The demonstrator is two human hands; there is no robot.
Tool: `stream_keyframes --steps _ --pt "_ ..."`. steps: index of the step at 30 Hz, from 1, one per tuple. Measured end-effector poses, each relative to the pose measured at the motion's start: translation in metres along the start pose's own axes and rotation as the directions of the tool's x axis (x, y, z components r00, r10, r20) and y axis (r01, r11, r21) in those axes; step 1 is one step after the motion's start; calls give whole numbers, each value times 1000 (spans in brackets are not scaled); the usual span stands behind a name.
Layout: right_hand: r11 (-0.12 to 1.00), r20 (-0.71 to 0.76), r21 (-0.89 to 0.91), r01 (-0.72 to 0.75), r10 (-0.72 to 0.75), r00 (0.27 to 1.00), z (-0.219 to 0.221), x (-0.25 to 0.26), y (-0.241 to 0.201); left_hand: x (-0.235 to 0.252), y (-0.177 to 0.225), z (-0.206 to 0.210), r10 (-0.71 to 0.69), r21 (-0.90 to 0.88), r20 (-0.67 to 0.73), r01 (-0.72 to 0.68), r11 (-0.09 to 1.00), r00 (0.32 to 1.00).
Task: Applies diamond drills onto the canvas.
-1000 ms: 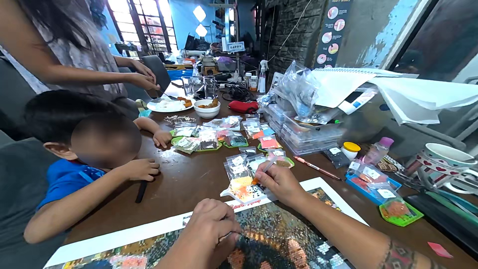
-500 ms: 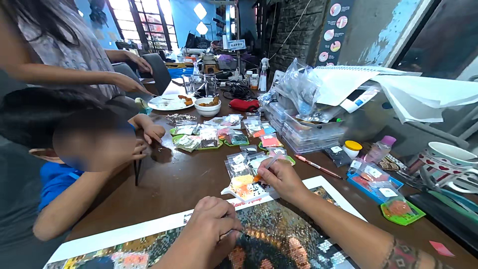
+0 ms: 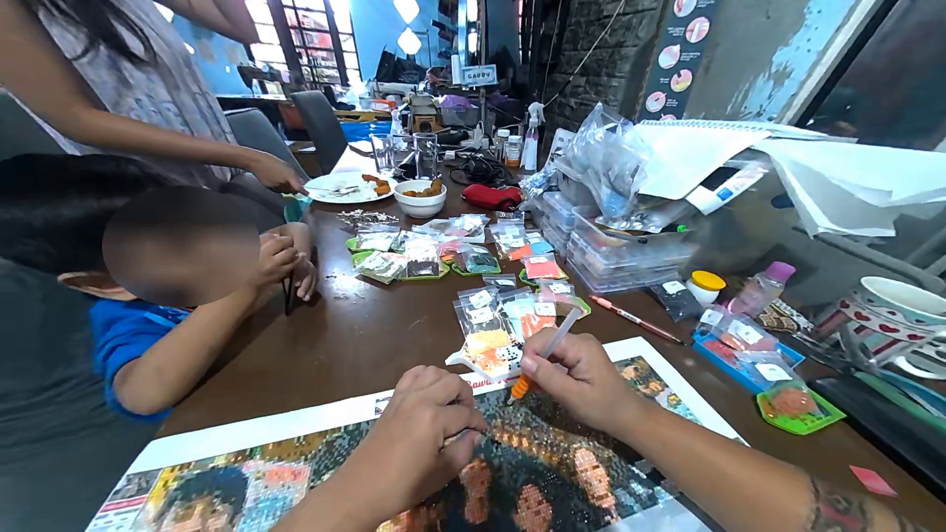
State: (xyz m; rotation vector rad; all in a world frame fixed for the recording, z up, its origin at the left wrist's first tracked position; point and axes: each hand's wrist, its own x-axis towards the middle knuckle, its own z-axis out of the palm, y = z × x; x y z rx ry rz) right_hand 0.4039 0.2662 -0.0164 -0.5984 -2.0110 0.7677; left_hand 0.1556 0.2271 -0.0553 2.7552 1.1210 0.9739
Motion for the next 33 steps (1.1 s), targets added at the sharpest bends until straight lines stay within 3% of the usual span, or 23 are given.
stream_keyframes --steps 8,33 --pt "999 104 41 26 -30 994 13 -10 -1 1 0 -2 -13 -7 26 13 1000 1000" --pt "997 167 49 63 -70 983 18 -13 5 1 1 -2 -35 -13 38 35 999 999"
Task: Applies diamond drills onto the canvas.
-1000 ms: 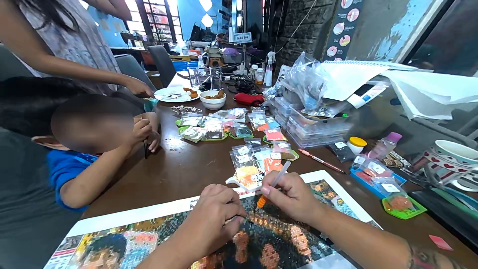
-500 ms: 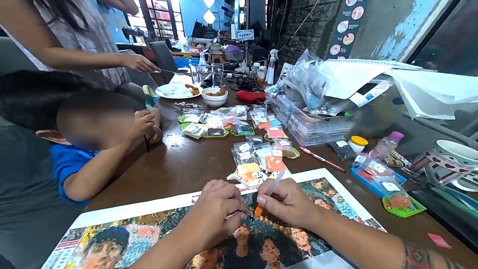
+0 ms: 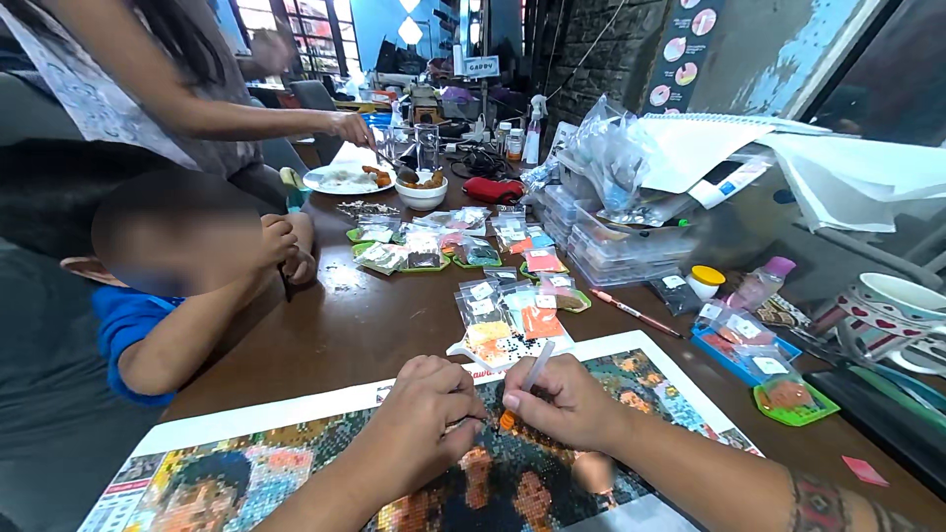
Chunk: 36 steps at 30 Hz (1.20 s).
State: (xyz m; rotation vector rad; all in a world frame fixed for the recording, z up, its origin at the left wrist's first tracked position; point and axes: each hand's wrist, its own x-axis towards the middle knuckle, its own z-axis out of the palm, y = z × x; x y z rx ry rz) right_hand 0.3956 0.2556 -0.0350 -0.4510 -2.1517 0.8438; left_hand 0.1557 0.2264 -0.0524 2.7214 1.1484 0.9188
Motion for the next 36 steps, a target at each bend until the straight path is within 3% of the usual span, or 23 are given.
stream_keyframes --steps 26,36 --pt "998 -12 -26 61 -61 998 -2 1 0 0 0 0 7 0 0 -7 1000 1000" --pt "989 21 -70 129 -128 992 1 -1 2 0 -3 -2 276 -64 -22 -277 959 961"
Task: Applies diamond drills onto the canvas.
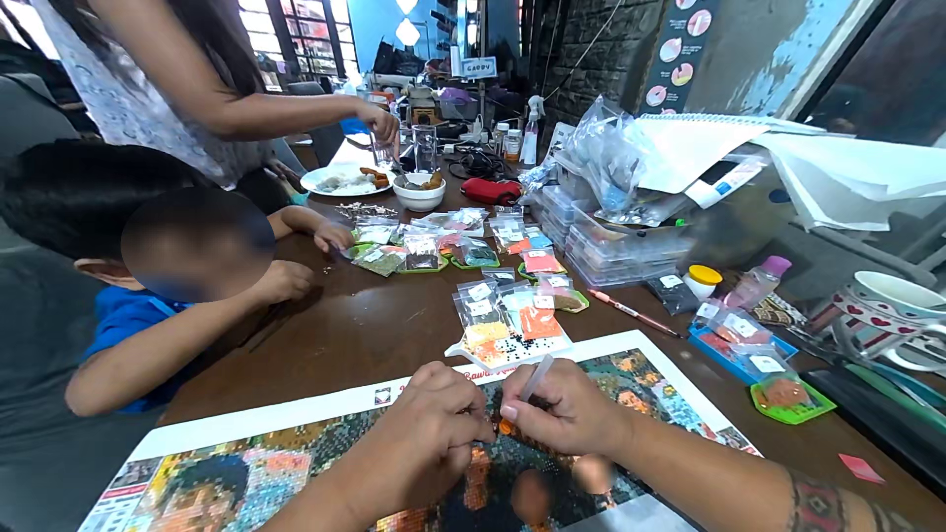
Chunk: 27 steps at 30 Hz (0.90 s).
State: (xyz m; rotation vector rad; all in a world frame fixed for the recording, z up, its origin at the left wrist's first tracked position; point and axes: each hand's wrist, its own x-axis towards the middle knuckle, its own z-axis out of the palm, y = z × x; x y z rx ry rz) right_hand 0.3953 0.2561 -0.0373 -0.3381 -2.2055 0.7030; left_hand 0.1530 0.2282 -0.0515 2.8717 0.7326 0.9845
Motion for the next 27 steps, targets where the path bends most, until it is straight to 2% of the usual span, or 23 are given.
stream_keyframes --steps 13,18,21,27 --pt "995 16 -54 79 -79 997 1 0 -1 1 0 0 -2 93 14 1 996 1000" --pt "995 6 -81 60 -60 998 3 1 -3 3 3 -1 35 157 25 -39 987 999" --pt "998 -7 -65 5 -5 1000 3 1 -5 4 4 0 43 181 20 -46 982 999" --pt "966 -157 86 -244 255 954 -7 5 -8 4 4 0 -93 102 -70 100 990 993"
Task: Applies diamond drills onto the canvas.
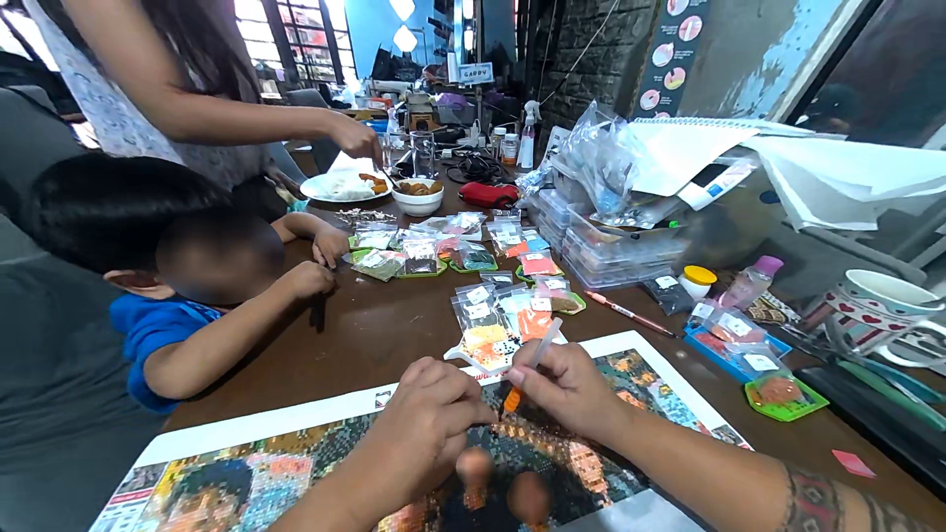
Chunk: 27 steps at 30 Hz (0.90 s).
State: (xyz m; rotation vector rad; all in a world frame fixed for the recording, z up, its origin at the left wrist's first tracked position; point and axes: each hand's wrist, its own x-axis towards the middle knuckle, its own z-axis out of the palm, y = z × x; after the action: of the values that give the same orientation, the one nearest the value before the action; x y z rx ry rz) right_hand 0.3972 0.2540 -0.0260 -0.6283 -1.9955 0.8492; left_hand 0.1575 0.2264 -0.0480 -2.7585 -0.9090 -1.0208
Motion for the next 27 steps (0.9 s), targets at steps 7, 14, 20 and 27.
stream_keyframes --steps 7,14,20,27 --pt "999 -43 -38 -23 21 999 -6 5 4 0 1 0 173 42 59 -176 984 983" --pt "999 -42 10 -41 41 998 -12 6 7 -1 1 2 139 74 74 -145 987 987" --pt "985 223 -125 120 -90 971 -22 17 -15 -2 2 4 -146 -36 29 147 988 989" --pt "981 80 -192 -36 53 995 -18 -20 -55 -1 8 0 -149 -127 131 165 978 980"
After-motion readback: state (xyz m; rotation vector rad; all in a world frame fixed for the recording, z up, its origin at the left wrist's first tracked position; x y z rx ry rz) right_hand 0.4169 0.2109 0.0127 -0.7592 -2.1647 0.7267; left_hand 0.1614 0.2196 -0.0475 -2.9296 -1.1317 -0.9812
